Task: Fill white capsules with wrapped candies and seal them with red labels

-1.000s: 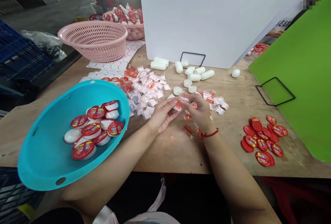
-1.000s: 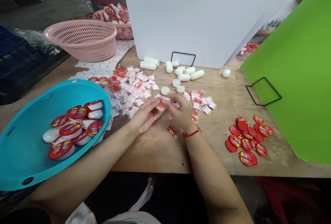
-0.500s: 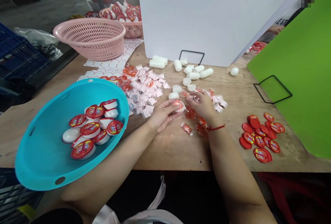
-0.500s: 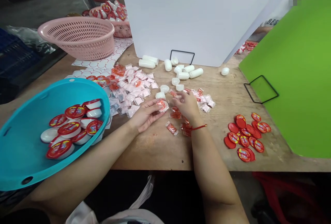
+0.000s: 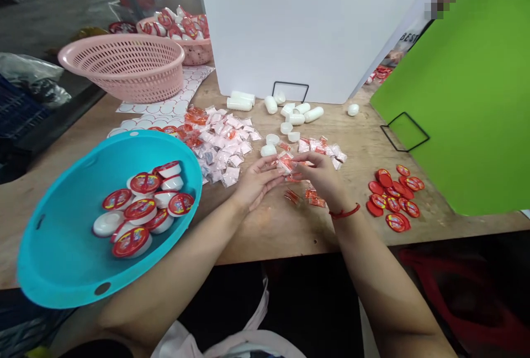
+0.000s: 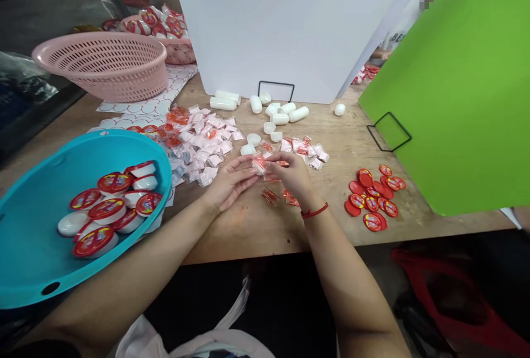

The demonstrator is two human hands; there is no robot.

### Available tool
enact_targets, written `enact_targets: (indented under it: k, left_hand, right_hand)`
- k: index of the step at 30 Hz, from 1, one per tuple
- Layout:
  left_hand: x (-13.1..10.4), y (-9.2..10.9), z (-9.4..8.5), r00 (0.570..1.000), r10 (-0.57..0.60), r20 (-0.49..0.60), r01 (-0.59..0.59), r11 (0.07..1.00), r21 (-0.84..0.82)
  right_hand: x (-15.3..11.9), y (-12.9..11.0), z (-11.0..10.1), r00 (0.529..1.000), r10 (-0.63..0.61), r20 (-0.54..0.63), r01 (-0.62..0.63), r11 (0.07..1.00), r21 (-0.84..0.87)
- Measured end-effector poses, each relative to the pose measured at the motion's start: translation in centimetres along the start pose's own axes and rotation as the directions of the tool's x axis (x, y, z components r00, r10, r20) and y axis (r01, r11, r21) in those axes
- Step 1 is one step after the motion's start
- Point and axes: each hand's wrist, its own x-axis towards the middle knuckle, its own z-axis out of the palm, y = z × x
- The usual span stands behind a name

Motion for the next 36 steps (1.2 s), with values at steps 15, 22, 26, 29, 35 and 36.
enact_targets:
  k: [15,22,26,29,35,36]
  left_hand:
    - [0.1,-0.1,-0.2,0.999,-0.034,0.007,0.034,0.999,-0.017]
    - [0.3,-0.7,-0.1,0.999,0.027,-0.017,-0.027,1.000,-0.007]
    - [-0.1,-0.4,-0.2,0.999,0.013,0.050,-0.012,1.000,-0.012]
    - [-0.3,-0.4,-0.2,0.998,0.000,0.067,-0.001,1.000,0.006]
    - [-0.2,-1.3,-0.2,0.997,-0.003,0.077,-0.002,0.998,0.069]
    - [-0.1,-1.4,-0.3,0.995,-0.008,0.099,-0.001,0.996,0.088]
  right_hand:
    - [-2.2,-0.8,1.0,0.994,-0.011,-0.109,0.024,0.992,0.124]
    - [-2.6,-0.6,2.3,0.996,-0.065,-0.054,0.055,0.985,-0.166]
    - [-1.9,-0.6,2.8,0.993,-0.021,-0.116,0.000,0.983,-0.183]
    - [-1.7,-0.8,2.9,0.988,0.062,-0.144,-0.089,0.978,-0.188]
    - [-2.2,-0.1,2.9,0.993,0.102,-0.062,-0.112,0.977,-0.181]
    - [-2.4,0.1,2.6,0.994,0.104,-0.030,-0.108,0.979,-0.171]
